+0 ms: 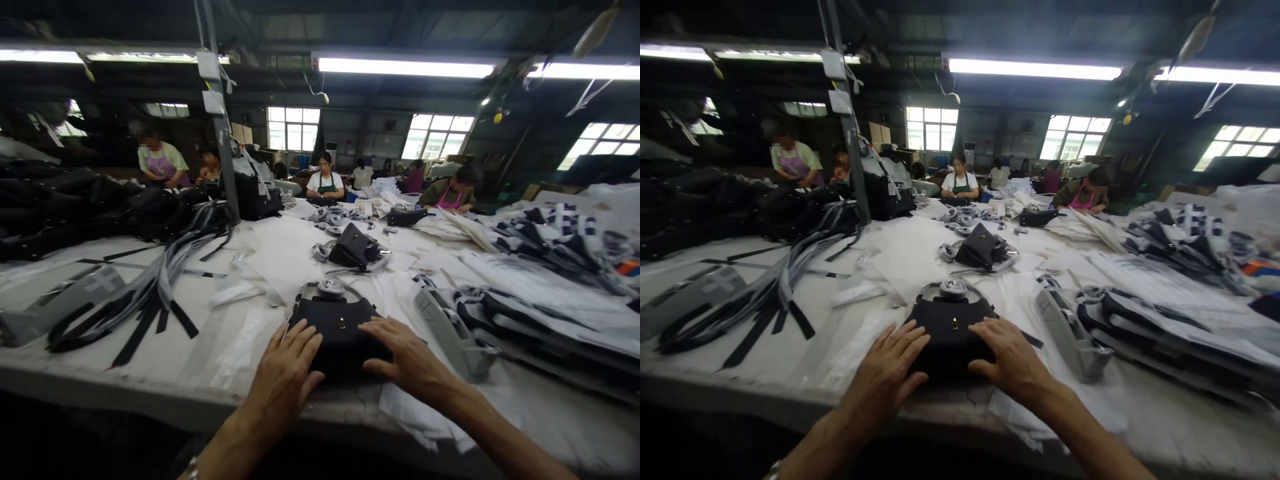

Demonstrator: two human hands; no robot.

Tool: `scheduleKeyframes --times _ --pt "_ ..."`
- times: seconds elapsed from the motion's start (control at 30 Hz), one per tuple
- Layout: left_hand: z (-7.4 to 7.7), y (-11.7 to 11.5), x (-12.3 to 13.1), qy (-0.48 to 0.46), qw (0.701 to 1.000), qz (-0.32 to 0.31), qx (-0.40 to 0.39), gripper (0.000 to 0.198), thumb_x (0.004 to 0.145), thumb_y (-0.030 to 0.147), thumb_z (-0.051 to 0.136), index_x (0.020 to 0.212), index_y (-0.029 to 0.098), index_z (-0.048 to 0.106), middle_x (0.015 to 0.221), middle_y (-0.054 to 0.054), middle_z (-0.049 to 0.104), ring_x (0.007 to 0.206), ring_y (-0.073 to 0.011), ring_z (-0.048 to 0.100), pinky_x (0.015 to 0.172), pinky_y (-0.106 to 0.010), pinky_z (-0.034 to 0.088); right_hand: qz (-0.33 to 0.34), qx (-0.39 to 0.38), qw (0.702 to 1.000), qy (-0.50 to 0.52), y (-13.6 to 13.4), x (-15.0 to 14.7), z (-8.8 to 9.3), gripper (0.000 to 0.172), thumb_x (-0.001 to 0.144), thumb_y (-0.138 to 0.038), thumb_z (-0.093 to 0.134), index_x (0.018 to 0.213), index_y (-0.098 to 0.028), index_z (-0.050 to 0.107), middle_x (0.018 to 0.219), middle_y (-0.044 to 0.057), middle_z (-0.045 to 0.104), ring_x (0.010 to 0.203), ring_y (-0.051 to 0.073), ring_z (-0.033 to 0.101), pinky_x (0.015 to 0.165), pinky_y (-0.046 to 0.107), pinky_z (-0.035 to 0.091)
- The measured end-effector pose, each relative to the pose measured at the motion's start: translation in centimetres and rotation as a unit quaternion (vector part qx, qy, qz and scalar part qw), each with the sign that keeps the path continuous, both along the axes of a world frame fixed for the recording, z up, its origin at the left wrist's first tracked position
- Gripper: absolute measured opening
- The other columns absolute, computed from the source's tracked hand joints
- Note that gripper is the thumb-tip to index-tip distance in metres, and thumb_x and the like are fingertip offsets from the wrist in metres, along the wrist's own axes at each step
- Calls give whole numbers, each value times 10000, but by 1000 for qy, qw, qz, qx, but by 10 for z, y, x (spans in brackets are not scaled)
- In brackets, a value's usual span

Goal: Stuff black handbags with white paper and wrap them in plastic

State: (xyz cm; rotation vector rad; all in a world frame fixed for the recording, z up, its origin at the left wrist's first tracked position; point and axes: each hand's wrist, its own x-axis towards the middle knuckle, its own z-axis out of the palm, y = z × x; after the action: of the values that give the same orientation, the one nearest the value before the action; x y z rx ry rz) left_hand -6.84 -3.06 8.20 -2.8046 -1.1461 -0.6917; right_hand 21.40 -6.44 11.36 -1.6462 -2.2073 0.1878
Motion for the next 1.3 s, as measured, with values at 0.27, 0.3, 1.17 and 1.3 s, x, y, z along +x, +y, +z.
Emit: scheduleKeyframes --times 0.27,0.3,1.17,1.3 --pt "-2 31 13 112 991 1 -67 438 851 46 509 1259 173 602 1097 -108 730 1016 -254 692 931 -394 530 14 -26 989 -143 22 -32 -19 390 796 -97 590 1143 -215 724 1128 86 741 1083 264 666 985 390 466" --pt "1 33 5 115 991 4 -70 422 856 41 477 1225 182 625 1023 -99 742 951 -252 705 872 -379 546 12 -24 989 -145 23 -39 -15 335 821 -112 574 1089 -220 742 1054 78 759 1023 257 685 947 375 479" --pt "-100 27 33 142 986 60 67 473 947 147 491 1419 113 492 1422 -202 529 1309 -362 517 1063 -542 464 117 -42 990 -69 51 -50 -75 604 972 -530 527 1525 -372 341 1547 76 407 1433 331 349 1162 609 256" --pt "-93 36 6 178 984 -11 -17 597 924 363 594 1445 108 454 1453 -206 491 1347 -322 486 1110 -471 432 139 -40 987 -68 57 -51 -98 587 984 -555 489 1525 -409 313 1578 70 337 1447 360 306 1148 645 253"
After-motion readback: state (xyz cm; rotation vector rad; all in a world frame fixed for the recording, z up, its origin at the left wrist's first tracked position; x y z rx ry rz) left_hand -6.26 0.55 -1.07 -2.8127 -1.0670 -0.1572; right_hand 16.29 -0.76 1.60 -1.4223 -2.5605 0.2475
